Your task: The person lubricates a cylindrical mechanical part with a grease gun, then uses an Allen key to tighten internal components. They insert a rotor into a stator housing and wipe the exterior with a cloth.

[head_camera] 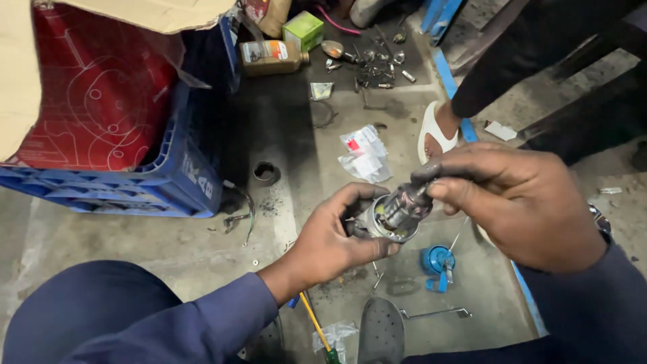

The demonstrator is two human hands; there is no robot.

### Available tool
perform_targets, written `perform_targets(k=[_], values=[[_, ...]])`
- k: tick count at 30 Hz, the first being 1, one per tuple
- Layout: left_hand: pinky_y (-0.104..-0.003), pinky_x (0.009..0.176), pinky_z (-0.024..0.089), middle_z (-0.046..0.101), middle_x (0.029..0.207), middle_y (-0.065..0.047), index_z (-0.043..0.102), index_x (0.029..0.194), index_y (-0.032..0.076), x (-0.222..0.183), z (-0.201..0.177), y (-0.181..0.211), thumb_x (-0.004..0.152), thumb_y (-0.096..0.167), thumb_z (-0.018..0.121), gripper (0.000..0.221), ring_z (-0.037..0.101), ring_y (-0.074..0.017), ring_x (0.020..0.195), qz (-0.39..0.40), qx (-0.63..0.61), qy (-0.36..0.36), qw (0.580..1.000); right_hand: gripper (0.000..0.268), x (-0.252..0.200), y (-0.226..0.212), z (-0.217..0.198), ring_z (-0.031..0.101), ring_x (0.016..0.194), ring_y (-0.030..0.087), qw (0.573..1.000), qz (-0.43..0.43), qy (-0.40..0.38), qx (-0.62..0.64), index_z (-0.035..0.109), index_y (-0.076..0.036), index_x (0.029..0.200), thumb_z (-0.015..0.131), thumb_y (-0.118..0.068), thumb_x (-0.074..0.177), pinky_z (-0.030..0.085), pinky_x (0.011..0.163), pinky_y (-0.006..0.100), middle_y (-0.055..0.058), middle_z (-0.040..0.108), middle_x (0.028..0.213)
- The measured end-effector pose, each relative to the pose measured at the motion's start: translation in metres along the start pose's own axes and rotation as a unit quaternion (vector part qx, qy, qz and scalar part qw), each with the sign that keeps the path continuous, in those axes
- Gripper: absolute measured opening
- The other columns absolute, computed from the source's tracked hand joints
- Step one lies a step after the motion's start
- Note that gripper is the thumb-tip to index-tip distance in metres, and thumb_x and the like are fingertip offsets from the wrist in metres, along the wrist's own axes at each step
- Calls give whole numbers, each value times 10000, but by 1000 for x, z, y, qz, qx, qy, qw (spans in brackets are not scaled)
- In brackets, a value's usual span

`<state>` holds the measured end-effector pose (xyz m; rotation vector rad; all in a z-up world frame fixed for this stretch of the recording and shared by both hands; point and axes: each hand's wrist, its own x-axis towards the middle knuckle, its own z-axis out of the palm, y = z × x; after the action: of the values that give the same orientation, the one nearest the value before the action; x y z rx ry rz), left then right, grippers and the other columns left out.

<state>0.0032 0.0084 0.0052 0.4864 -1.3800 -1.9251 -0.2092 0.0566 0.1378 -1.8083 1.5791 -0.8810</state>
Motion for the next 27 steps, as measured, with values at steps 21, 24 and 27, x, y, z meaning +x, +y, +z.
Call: perform_targets(k=[21, 24, 27], values=[[-291, 993, 527, 679, 1177, -56, 556, 1305, 33, 8, -4, 2, 756, 23, 862, 629, 646, -116, 1099, 15, 38, -4, 999, 343, 6, -23, 15, 634, 750, 90, 993, 92, 72, 14, 728, 24, 1091, 810, -87, 777, 533, 656, 244, 75, 701, 948], [-294, 1006, 521, 681, 1185, -60, 559, 1307, 28, 7, -7, 3, 761, 28, 865, 626, 644, -120, 1107, 20, 56, 4, 998, 317, 4, -8, 8, 644, 793, 40, 994, -12, 15, 108, 709, 7, 1170, 729, -50, 859, 555, 675, 205, 37, 689, 996], [-294, 1014, 515, 685, 1188, -63, 560, 1309, 24, 7, -7, 1, 761, 30, 870, 630, 644, -120, 1112, 23, 73, 9, 997, 218, 2, 5, 10, 661, 768, 68, 999, -24, 27, 38, 744, 25, 1137, 727, -44, 930, 554, 656, 221, 72, 714, 974]])
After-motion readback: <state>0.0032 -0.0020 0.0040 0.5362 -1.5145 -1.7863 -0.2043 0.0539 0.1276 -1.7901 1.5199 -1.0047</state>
